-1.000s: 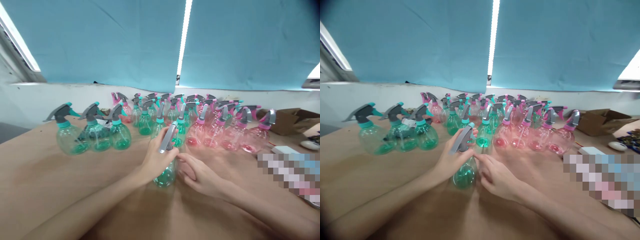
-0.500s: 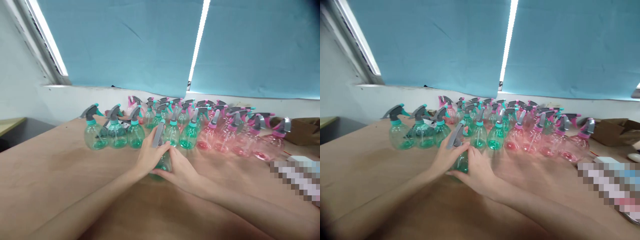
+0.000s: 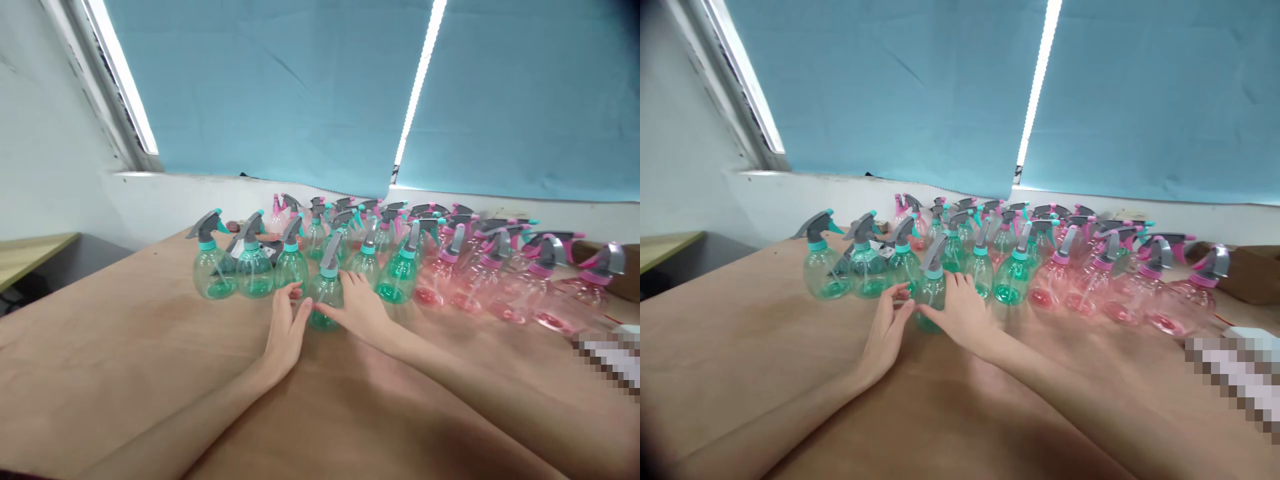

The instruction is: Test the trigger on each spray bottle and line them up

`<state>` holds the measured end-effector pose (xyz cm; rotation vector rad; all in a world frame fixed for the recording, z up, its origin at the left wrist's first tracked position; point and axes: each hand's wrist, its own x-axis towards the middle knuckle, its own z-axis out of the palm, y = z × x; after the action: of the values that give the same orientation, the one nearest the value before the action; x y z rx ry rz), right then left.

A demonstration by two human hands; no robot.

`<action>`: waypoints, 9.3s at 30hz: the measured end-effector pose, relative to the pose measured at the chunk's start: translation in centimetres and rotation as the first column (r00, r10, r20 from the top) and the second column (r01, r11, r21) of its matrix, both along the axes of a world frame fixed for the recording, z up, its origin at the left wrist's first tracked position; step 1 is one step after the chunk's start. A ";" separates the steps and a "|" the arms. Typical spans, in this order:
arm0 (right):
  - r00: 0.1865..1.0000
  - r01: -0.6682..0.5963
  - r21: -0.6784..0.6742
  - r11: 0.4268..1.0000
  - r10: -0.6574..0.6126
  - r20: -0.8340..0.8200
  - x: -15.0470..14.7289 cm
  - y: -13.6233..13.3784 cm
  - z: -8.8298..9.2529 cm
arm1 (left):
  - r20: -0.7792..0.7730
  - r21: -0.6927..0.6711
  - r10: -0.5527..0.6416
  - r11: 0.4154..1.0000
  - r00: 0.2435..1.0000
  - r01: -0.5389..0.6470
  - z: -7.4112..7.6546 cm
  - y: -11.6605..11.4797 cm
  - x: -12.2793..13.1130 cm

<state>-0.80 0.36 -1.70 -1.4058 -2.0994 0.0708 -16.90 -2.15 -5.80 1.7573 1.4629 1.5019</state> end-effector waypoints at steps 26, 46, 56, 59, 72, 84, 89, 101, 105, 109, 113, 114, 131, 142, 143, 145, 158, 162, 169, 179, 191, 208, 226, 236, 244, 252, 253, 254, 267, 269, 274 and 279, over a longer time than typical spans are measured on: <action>0.975 0.179 -0.146 0.973 -0.155 0.161 -1.3 3.7 1.7 | -0.348 -0.056 0.023 0.997 0.937 -0.045 0.2 1.6 -1.4; 0.985 0.166 -0.148 0.975 -0.156 0.077 -1.3 5.2 1.0 | -0.326 -0.083 -0.021 0.997 0.945 -0.006 0.3 1.7 -1.1; 0.994 0.102 -0.156 0.983 -0.107 -0.028 -1.3 5.5 0.4 | -0.312 -0.075 -0.018 0.997 0.950 -0.006 0.3 1.5 -1.1; 0.994 0.083 -0.166 0.983 -0.093 -0.056 -1.3 5.4 0.4 | -0.310 -0.078 -0.013 0.997 0.951 -0.012 0.2 1.7 -1.2; 0.995 0.049 -0.186 0.981 -0.064 -0.077 -0.6 5.2 0.4 | -0.315 -0.082 -0.015 0.997 0.949 -0.011 0.2 1.7 -1.2; 0.996 0.075 -0.166 0.983 -0.083 -0.042 -0.4 5.3 0.6 | -0.321 -0.091 -0.025 0.996 0.947 -0.004 0.1 1.9 -1.3; 0.996 0.065 -0.154 0.986 -0.073 -0.043 -0.1 4.6 0.7 | -0.314 -0.095 -0.026 0.995 0.949 -0.004 0.0 2.0 -1.2; 0.994 0.059 0.089 0.994 -0.050 -0.097 7.4 2.2 0.0 | -0.281 -0.155 -0.043 0.988 0.959 -0.001 0.6 1.4 -0.8; 0.988 0.125 0.118 0.985 -0.113 -0.109 8.7 2.2 0.1 | -0.275 -0.176 -0.074 0.984 0.959 0.026 0.8 1.0 -0.3; 0.979 0.162 0.112 0.980 -0.145 -0.141 8.5 2.6 0.3 | -0.273 -0.187 -0.083 0.982 0.958 0.032 0.9 0.7 0.1; 0.970 0.185 0.049 0.981 -0.175 -0.167 7.7 3.8 0.5 | -0.270 -0.197 -0.080 0.980 0.959 0.026 0.9 0.8 0.1; 0.969 0.185 0.018 0.982 -0.180 -0.170 7.4 4.2 0.4 | -0.269 -0.200 -0.078 0.980 0.960 0.024 0.9 0.9 0.0; 0.983 0.141 -0.157 0.977 -0.157 -0.092 6.9 5.4 0.6 | -0.288 -0.194 -0.112 0.979 0.951 0.057 1.8 0.2 0.5; 0.990 0.139 -0.093 0.986 -0.137 0.020 8.6 -1.4 0.4 | -0.255 -0.108 -0.201 0.978 0.946 0.179 4.4 0.4 4.0; 0.990 0.143 -0.077 0.987 -0.141 0.031 8.6 -2.1 0.3 | -0.247 -0.100 -0.221 0.974 0.943 0.202 5.0 0.4 4.7; 0.989 0.145 -0.049 0.988 -0.143 0.048 8.7 -3.4 -0.1 | -0.233 -0.091 -0.270 0.963 0.934 0.255 6.2 0.3 6.3; 0.999 -0.018 0.161 0.987 0.013 0.030 9.0 -7.1 -1.4 | -0.043 -0.068 -0.429 0.902 0.902 0.426 8.1 0.2 12.0; 0.990 -0.141 0.136 0.981 0.140 0.016 9.6 -7.1 -2.2 | -0.035 -0.066 -0.473 0.880 0.881 0.470 7.9 0.4 12.0; 0.966 -0.258 0.022 0.966 0.257 0.032 13.0 -5.2 -2.7 | 0.006 -0.073 -0.530 0.845 0.848 0.529 7.8 0.8 11.7; 0.931 -0.345 -0.199 0.917 0.361 0.048 16.2 -3.8 -5.6 | -0.013 -0.091 -0.483 0.873 0.876 0.480 8.3 0.4 12.0; 0.906 -0.388 -0.294 0.874 0.419 0.051 16.1 -2.9 -5.1 | -0.035 -0.085 -0.473 0.879 0.881 0.468 7.9 0.9 11.9; 0.858 -0.479 -0.324 0.816 0.512 0.023 17.1 -2.2 -5.4 | -0.072 -0.054 -0.538 0.843 0.840 0.535 8.3 1.4 12.3; 0.854 -0.497 -0.254 0.830 0.519 0.026 17.1 -2.1 -5.8 | -0.051 -0.080 -0.524 0.851 0.850 0.520 7.9 0.8 12.1; 0.860 -0.481 -0.268 0.834 0.509 0.040 17.0 -2.1 -5.5 | -0.056 -0.120 -0.520 0.851 0.853 0.511 8.1 0.6 12.0; 0.872 -0.461 -0.273 0.845 0.488 0.038 16.9 -2.2 -5.4 | -0.037 -0.094 -0.525 0.849 0.850 0.520 7.8 0.6 12.0; 0.901 -0.422 -0.210 0.882 0.434 0.016 16.8 -2.5 -5.4 | -0.021 -0.130 -0.528 0.843 0.849 0.521 7.8 0.6 11.9; 0.909 -0.406 -0.204 0.891 0.418 0.013 16.8 -2.5 -5.4 | -0.015 -0.131 -0.523 0.846 0.852 0.517 7.8 0.6 11.9; 0.918 -0.387 -0.198 0.900 0.397 0.011 16.7 -2.5 -5.5 | -0.013 -0.135 -0.521 0.846 0.853 0.515 7.8 0.6 12.0; 0.954 -0.287 -0.114 0.951 0.294 0.052 16.5 -2.5 -6.2 | -0.023 -0.148 -0.535 0.837 0.844 0.527 8.1 0.4 12.0; 0.960 -0.266 -0.098 0.959 0.272 0.058 16.5 -2.5 -6.3 | -0.038 -0.142 -0.516 0.850 0.855 0.507 8.3 0.3 12.1; 0.970 -0.228 -0.070 0.971 0.233 0.072 16.5 -2.5 -6.6 | -0.071 -0.172 -0.537 0.836 0.840 0.520 8.4 0.6 12.0; 0.977 -0.205 -0.042 0.978 0.207 0.057 16.5 -2.5 -6.6 | -0.056 -0.168 -0.544 0.831 0.837 0.530 8.4 0.8 12.0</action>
<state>15.71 -2.10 -8.29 -1.2194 -2.3000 0.1510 -4.90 -1.35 2.57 1.9588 0.9603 0.9968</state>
